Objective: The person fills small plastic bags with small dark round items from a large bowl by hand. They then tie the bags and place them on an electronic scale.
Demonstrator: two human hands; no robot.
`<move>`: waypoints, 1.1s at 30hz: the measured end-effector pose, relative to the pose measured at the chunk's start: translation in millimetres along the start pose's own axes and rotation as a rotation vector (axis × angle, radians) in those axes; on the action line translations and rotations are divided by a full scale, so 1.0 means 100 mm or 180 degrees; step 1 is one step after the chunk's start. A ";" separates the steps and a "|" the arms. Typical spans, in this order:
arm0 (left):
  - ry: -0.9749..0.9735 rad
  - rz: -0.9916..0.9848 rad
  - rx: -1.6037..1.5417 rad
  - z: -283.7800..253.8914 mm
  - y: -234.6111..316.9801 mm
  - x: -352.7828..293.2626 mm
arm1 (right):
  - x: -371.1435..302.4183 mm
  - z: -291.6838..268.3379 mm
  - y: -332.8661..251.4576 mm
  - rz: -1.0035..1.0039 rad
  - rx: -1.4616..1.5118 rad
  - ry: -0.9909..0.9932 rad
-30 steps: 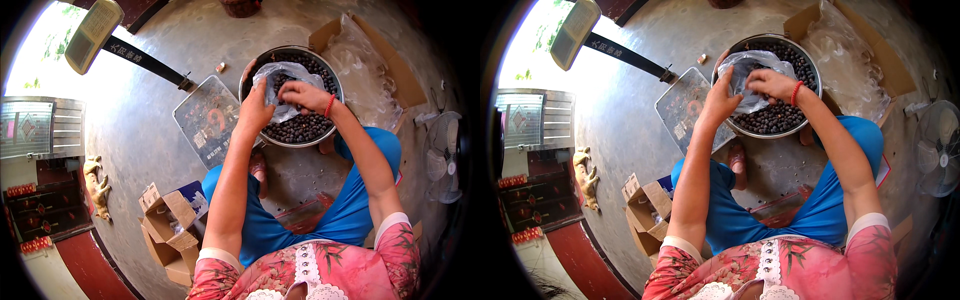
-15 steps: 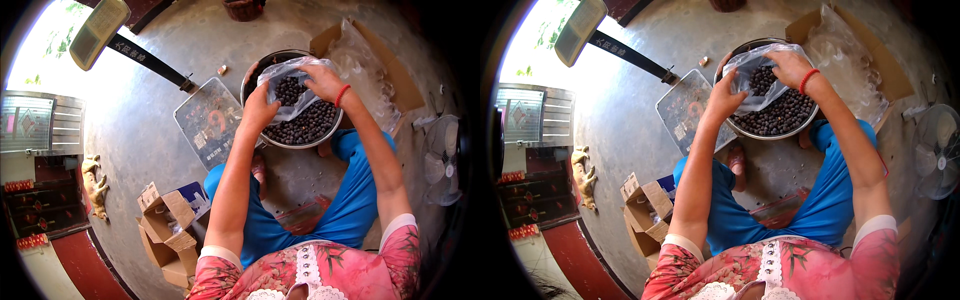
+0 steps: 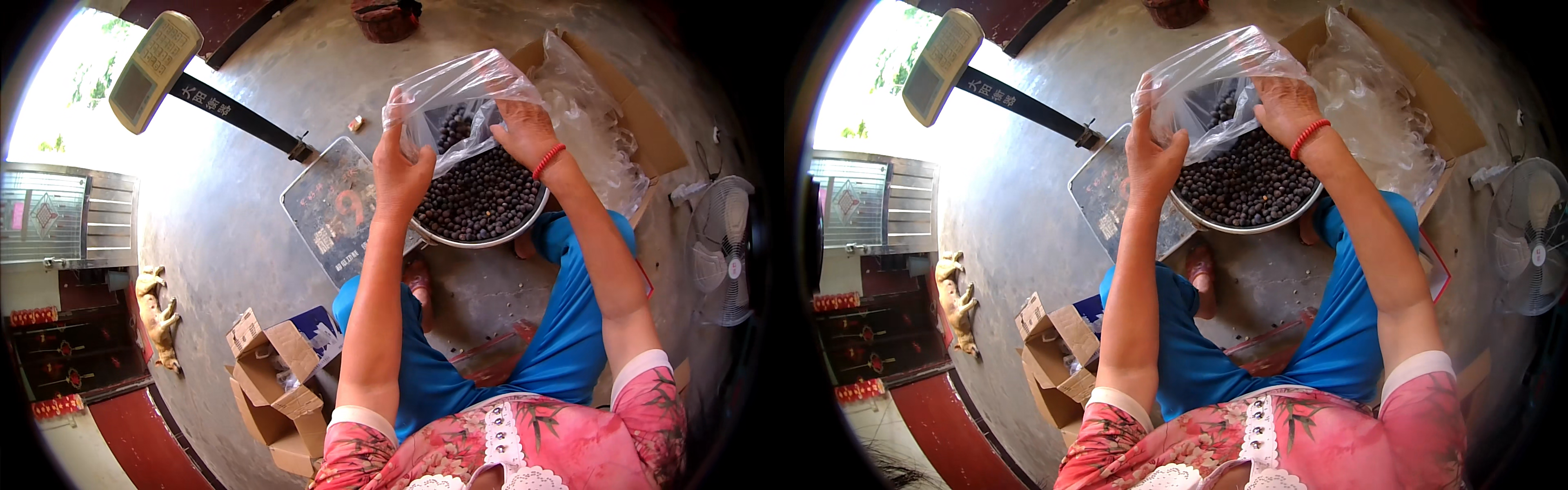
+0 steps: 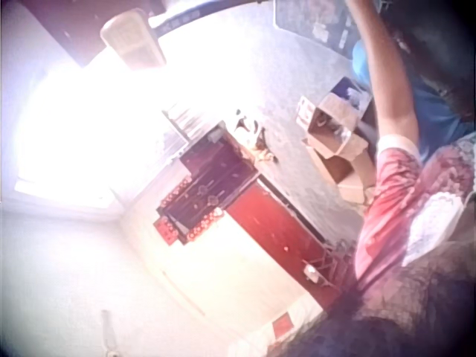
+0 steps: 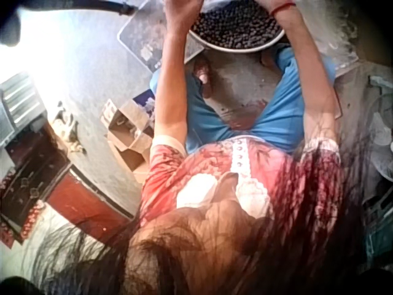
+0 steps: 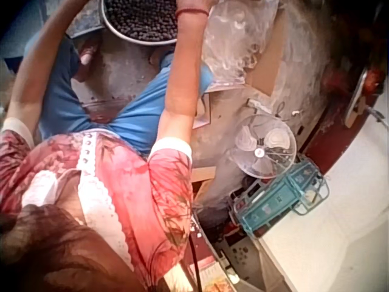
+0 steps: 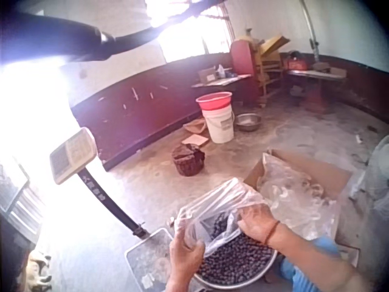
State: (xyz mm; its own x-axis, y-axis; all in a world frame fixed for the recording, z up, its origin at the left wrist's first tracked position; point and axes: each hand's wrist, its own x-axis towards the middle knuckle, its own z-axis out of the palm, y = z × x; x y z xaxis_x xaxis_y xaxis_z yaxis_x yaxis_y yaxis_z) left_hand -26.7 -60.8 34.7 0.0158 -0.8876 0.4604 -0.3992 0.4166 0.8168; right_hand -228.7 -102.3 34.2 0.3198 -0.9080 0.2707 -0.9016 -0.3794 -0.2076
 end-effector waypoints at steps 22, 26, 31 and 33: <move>-0.0851 -0.0818 -0.0960 0.00 -0.17 -0.14 | -0.80 1.30 -0.11 -0.0836 0.0428 -0.2137; -0.0939 -0.0902 -0.0886 -0.05 -0.12 -0.15 | -0.80 1.30 -0.17 -0.0837 0.0568 -0.2149; -0.1118 -0.0617 -0.0258 -0.02 -0.14 -0.17 | -0.86 1.54 -0.08 -0.0763 0.1067 -0.1879; -0.1110 -0.0380 -0.0137 -0.01 -0.15 -0.16 | -0.84 1.55 -0.08 -0.0507 0.1032 -0.2146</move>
State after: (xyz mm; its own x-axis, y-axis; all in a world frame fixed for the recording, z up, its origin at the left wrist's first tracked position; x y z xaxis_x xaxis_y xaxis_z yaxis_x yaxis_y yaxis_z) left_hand -20.6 -52.5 15.6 -0.2563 -0.9410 0.2208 -0.3744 0.3072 0.8749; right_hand -202.6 -50.8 -132.6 0.6411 -0.7104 -0.2904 -0.7325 -0.4535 -0.5077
